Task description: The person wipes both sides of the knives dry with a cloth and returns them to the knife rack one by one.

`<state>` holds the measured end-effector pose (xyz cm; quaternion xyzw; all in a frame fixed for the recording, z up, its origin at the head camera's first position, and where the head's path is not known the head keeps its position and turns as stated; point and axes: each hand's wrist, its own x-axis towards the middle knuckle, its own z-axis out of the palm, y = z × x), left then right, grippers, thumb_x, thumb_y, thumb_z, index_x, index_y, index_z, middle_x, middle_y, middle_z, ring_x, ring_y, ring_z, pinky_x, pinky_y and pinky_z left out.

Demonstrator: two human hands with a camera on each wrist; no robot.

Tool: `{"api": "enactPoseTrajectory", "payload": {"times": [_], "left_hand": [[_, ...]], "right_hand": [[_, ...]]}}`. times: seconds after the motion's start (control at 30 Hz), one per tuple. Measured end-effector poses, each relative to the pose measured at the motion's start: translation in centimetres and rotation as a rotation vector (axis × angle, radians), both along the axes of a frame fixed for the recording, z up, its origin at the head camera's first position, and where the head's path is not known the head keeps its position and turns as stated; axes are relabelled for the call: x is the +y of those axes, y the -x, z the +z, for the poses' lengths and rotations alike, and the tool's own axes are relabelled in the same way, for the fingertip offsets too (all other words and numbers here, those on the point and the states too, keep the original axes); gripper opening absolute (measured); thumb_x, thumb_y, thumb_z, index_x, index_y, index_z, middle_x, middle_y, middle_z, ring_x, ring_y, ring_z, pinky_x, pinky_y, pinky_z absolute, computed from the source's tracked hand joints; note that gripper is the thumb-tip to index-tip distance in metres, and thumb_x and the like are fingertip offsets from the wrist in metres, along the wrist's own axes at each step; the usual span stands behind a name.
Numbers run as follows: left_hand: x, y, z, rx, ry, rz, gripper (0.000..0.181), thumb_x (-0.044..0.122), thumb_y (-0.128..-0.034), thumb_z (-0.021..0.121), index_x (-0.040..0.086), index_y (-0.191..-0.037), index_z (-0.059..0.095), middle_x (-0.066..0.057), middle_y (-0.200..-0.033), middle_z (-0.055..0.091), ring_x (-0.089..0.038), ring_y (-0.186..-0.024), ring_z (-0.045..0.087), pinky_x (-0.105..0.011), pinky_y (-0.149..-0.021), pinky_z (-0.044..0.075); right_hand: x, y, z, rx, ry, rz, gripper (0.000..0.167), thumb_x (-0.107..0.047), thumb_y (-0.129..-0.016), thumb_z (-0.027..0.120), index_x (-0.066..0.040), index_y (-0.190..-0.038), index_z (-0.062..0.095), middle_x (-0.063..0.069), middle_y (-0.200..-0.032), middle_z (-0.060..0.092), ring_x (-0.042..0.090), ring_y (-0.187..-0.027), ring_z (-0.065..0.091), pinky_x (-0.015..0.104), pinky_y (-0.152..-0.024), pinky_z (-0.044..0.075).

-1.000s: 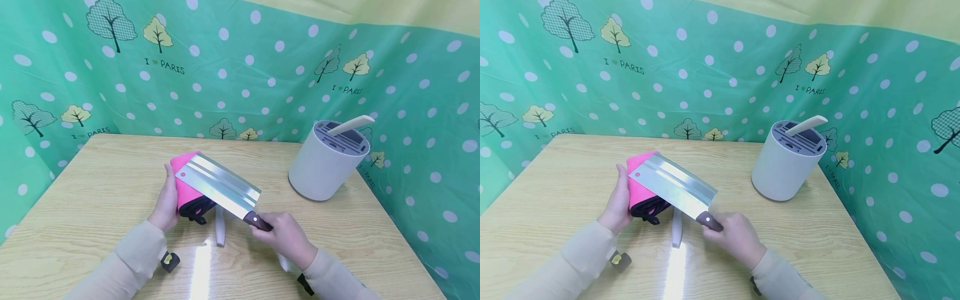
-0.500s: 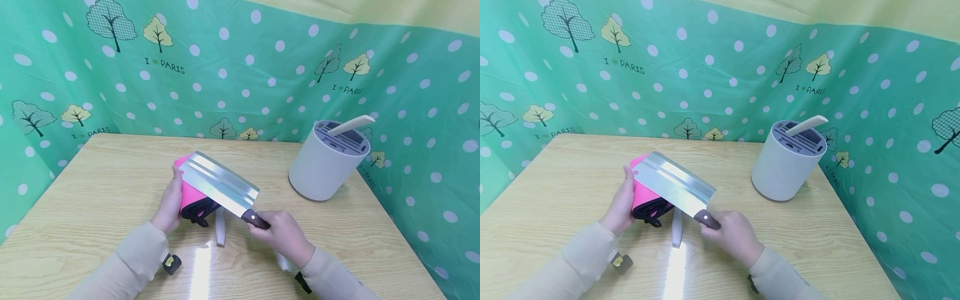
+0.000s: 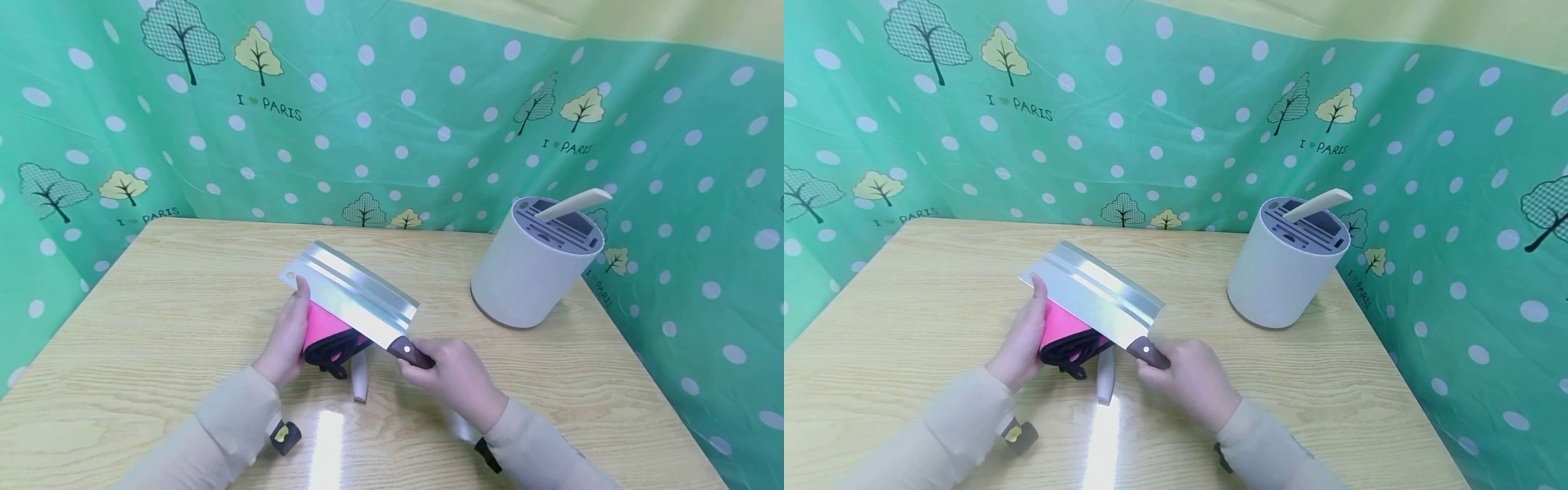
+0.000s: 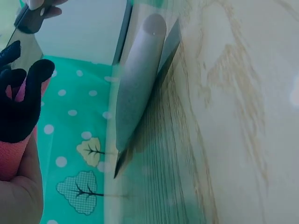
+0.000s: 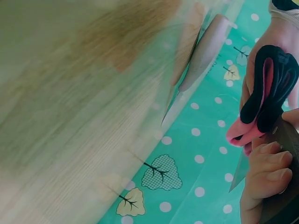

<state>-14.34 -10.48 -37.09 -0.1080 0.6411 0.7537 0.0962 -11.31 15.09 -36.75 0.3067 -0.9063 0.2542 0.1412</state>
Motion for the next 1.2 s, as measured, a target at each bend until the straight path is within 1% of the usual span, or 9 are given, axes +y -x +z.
{"api": "enactPoseTrajectory", "payload": {"times": [0.13,0.23,0.4,0.53,0.63,0.73,0.87,1.0,1.2], "left_hand": [[0.3,-0.3,0.0,-0.012,-0.026,-0.004,0.075,0.075,-0.0916,0.03,0.016,-0.137,0.036,0.002,-0.099,0.057,-0.009,-0.083,0.06,-0.022,-0.079,0.052],[0.5,-0.5,0.0,0.006,-0.069,-0.031,0.067,0.068,-0.0951,0.039,0.016,-0.137,0.036,0.002,-0.102,0.06,-0.01,-0.084,0.063,-0.024,-0.079,0.055],[0.6,-0.9,0.1,0.061,-0.144,-0.117,0.048,0.043,-0.1002,0.051,0.015,-0.136,0.035,0.0,-0.108,0.065,-0.014,-0.086,0.07,-0.031,-0.079,0.059],[0.7,-1.2,0.1,0.102,-0.185,-0.185,0.037,0.021,-0.0969,0.053,0.012,-0.129,0.037,0.0,-0.104,0.066,-0.014,-0.084,0.071,-0.032,-0.077,0.06],[0.7,-1.3,0.1,0.123,-0.199,-0.227,0.04,0.01,-0.0912,0.052,0.009,-0.128,0.037,0.001,-0.103,0.067,-0.014,-0.084,0.071,-0.032,-0.077,0.06],[0.6,-1.5,0.1,0.126,-0.181,-0.245,0.049,0.006,-0.0863,0.052,0.007,-0.132,0.036,-0.001,-0.108,0.065,-0.014,-0.088,0.07,-0.031,-0.08,0.059],[0.6,-1.7,0.0,0.144,-0.149,-0.248,0.057,0.0,-0.0811,0.051,0.003,-0.135,0.033,-0.005,-0.115,0.058,-0.014,-0.092,0.066,-0.027,-0.082,0.057],[0.7,-1.7,-0.1,0.147,-0.134,-0.248,0.056,-0.004,-0.0777,0.05,0.002,-0.131,0.033,-0.006,-0.113,0.055,-0.015,-0.091,0.063,-0.025,-0.079,0.056],[0.8,-1.8,-0.2,0.148,-0.131,-0.25,0.06,-0.005,-0.0753,0.05,0.0,-0.133,0.032,-0.006,-0.111,0.055,-0.015,-0.089,0.064,-0.025,-0.078,0.056]], "right_hand": [[-0.2,0.0,0.2,-0.014,0.004,0.001,0.025,-0.018,-0.081,0.072,-0.017,-0.062,0.056,-0.013,-0.052,0.045,-0.009,-0.047,0.028,0.009,-0.04,0.027],[-0.3,0.1,0.3,-0.019,0.007,0.001,0.026,-0.019,-0.081,0.072,-0.017,-0.061,0.056,-0.013,-0.052,0.045,-0.009,-0.047,0.028,0.01,-0.04,0.027],[-0.5,0.2,0.5,-0.046,0.008,-0.006,0.028,-0.02,-0.083,0.072,-0.017,-0.061,0.055,-0.013,-0.053,0.046,-0.008,-0.046,0.029,0.011,-0.04,0.028],[-0.5,0.2,0.7,-0.058,0.018,-0.002,0.025,-0.02,-0.083,0.072,-0.016,-0.062,0.058,-0.011,-0.054,0.049,-0.007,-0.047,0.032,0.011,-0.04,0.032],[-0.5,0.1,0.8,-0.064,0.022,-0.003,0.025,-0.02,-0.083,0.072,-0.016,-0.063,0.059,-0.011,-0.054,0.051,-0.007,-0.047,0.034,0.012,-0.04,0.033],[-0.5,0.1,0.8,-0.068,0.022,-0.008,0.026,-0.021,-0.084,0.072,-0.016,-0.063,0.058,-0.011,-0.054,0.051,-0.007,-0.046,0.033,0.012,-0.039,0.033],[-0.6,0.2,0.8,-0.061,0.027,0.001,0.025,-0.021,-0.084,0.072,-0.015,-0.063,0.059,-0.01,-0.054,0.052,-0.008,-0.046,0.033,0.011,-0.039,0.033],[-0.7,0.3,0.8,-0.048,0.04,0.023,0.026,-0.019,-0.084,0.072,-0.015,-0.062,0.058,-0.01,-0.053,0.051,-0.008,-0.046,0.033,0.01,-0.039,0.032],[-0.9,0.3,0.8,-0.084,0.06,0.036,0.026,-0.02,-0.085,0.071,-0.013,-0.063,0.059,-0.01,-0.054,0.052,-0.008,-0.046,0.035,0.011,-0.04,0.035]]}}
